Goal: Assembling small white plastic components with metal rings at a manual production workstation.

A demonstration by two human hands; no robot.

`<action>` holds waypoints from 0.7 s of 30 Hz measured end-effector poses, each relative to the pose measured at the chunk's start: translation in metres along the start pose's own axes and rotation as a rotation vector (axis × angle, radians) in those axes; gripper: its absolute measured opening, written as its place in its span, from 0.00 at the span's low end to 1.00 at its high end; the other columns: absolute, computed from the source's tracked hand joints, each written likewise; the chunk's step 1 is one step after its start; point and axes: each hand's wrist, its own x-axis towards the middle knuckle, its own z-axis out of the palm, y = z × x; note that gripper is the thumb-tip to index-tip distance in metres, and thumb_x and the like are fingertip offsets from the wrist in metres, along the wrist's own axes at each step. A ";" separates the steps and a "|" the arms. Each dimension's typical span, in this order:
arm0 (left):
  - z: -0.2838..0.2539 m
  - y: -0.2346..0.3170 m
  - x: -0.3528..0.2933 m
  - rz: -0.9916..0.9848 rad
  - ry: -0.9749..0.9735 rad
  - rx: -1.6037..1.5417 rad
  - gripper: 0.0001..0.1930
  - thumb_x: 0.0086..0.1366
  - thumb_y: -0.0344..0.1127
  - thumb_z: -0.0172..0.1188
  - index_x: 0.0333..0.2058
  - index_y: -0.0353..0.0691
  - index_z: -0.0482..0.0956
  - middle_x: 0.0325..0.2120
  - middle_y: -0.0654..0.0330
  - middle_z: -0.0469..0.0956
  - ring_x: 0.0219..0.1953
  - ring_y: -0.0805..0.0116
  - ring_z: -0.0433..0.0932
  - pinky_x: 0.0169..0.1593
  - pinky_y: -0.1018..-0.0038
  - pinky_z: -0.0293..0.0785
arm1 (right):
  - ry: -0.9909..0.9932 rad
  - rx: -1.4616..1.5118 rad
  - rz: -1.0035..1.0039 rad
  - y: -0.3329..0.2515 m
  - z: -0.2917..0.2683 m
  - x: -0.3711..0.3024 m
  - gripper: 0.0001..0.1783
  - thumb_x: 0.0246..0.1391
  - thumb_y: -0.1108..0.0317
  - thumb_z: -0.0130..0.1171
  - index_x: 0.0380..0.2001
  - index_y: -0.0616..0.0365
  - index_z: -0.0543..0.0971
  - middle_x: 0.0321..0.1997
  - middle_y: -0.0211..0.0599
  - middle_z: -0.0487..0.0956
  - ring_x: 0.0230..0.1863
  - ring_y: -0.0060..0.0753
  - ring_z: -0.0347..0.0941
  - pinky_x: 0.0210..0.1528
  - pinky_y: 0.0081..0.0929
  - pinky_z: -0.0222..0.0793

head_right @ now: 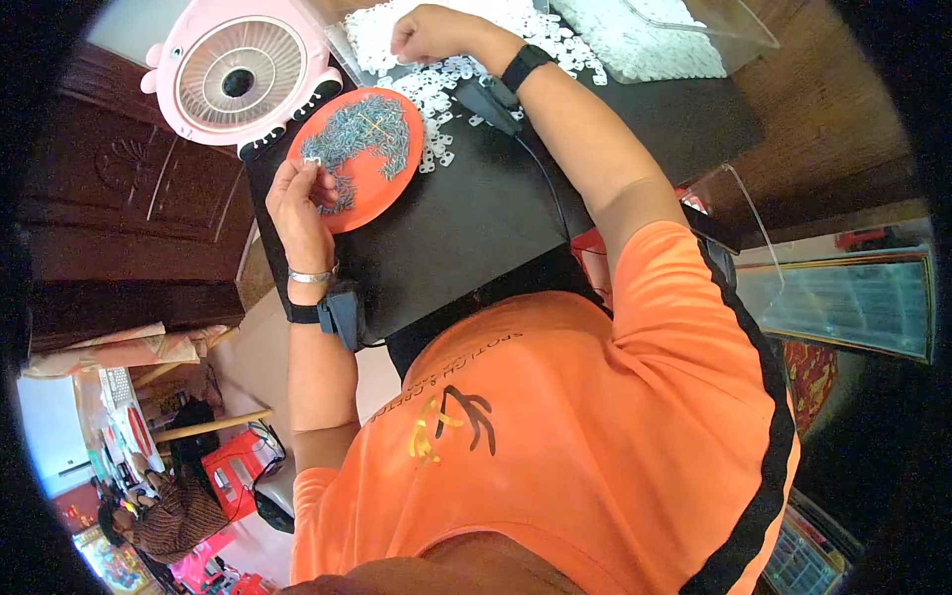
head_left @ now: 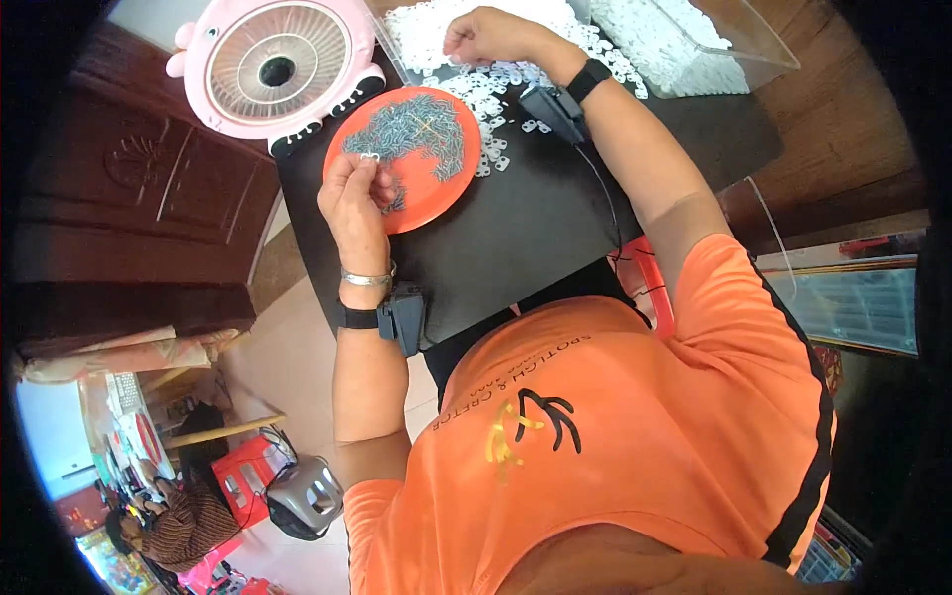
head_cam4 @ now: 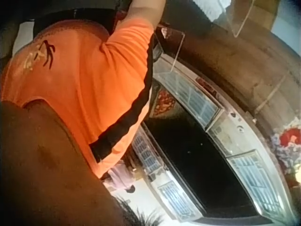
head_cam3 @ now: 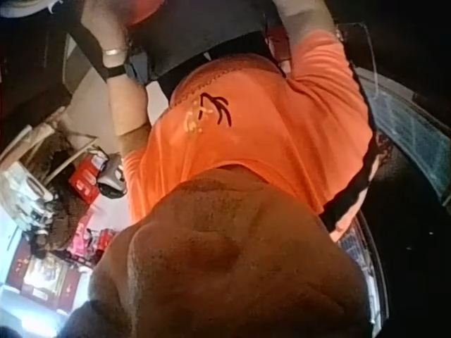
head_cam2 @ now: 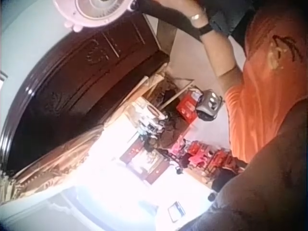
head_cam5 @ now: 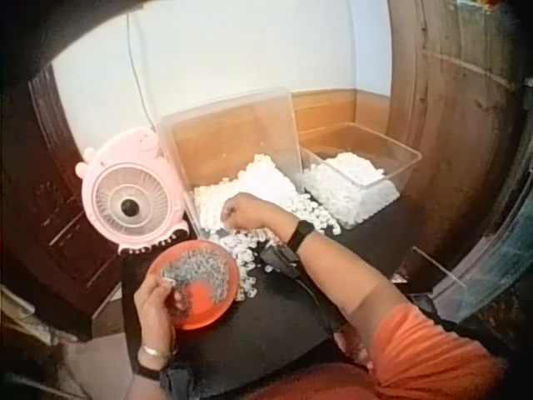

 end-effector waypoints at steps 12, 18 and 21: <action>0.003 0.003 -0.002 -0.028 -0.002 0.015 0.07 0.60 0.29 0.49 0.22 0.39 0.70 0.15 0.66 0.69 0.17 0.79 0.64 0.23 0.83 0.61 | -0.387 0.583 -0.165 -0.040 0.061 -0.010 0.12 0.50 0.66 0.59 0.37 0.58 0.77 0.31 0.27 0.77 0.29 0.13 0.72 0.32 0.11 0.69; 0.003 0.001 -0.003 -0.037 -0.012 0.013 0.07 0.60 0.29 0.48 0.22 0.38 0.70 0.15 0.65 0.69 0.17 0.79 0.64 0.23 0.83 0.61 | -0.367 0.533 -0.204 -0.049 0.068 -0.012 0.11 0.50 0.65 0.60 0.36 0.58 0.78 0.30 0.26 0.78 0.28 0.12 0.71 0.31 0.11 0.68; 0.005 0.004 -0.003 -0.044 -0.009 0.020 0.07 0.60 0.29 0.48 0.23 0.38 0.70 0.15 0.65 0.69 0.17 0.79 0.64 0.23 0.83 0.61 | -0.350 0.498 -0.224 -0.049 0.068 -0.013 0.11 0.49 0.66 0.60 0.36 0.58 0.78 0.29 0.26 0.78 0.27 0.12 0.70 0.31 0.10 0.67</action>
